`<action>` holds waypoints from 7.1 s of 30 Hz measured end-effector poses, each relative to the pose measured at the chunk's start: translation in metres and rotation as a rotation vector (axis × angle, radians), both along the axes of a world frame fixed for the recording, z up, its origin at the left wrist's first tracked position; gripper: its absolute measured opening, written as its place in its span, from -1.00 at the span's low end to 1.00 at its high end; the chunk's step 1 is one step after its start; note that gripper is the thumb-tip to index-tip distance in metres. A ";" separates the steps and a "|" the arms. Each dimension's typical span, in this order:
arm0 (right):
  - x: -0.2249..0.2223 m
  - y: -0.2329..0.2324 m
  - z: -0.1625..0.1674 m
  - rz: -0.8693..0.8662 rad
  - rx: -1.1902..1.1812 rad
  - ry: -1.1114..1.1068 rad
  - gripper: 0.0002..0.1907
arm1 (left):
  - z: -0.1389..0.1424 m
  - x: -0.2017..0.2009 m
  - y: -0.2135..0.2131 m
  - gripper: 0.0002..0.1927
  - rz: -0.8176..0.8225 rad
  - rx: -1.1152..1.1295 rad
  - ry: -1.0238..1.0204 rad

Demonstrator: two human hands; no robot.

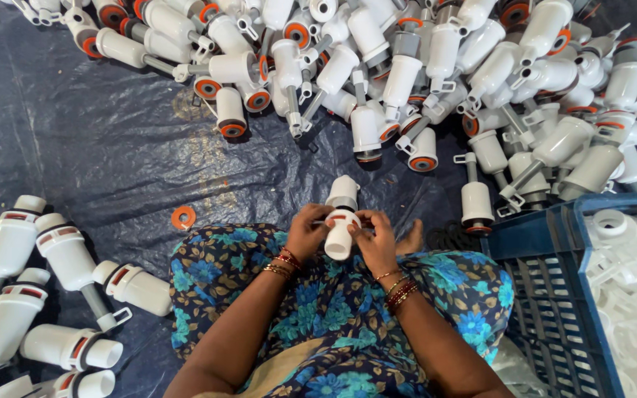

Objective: The person sits on a tarp and assembles white plastic components by inserting orange rings and black rubber bands into them. She handles the parts one at a time, repeatedly picking them up, fitting the rings, and placing the finished units aside.

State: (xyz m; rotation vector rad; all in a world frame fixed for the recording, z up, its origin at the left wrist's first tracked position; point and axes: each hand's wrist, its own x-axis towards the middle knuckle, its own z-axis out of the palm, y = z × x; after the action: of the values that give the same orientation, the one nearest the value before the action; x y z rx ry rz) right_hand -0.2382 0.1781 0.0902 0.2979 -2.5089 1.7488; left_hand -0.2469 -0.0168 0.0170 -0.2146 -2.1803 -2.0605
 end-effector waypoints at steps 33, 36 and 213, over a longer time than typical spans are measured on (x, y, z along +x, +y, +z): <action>-0.003 0.006 -0.024 0.105 0.095 -0.187 -0.63 | 0.039 0.011 -0.002 -0.69 -0.029 -0.371 0.027; -0.003 0.007 -0.036 0.161 0.178 -0.170 -0.63 | 0.038 0.013 -0.001 -0.68 -0.074 -0.458 -0.041; -0.008 0.036 0.106 0.372 -0.133 0.062 0.00 | 0.249 0.003 0.039 -0.65 -0.211 0.347 -0.018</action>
State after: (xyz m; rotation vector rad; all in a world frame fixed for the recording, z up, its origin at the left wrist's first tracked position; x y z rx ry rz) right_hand -0.2459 0.2144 0.1963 0.8417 -2.3961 1.9811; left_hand -0.2434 0.0226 0.2660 -0.4020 -1.8344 -2.5185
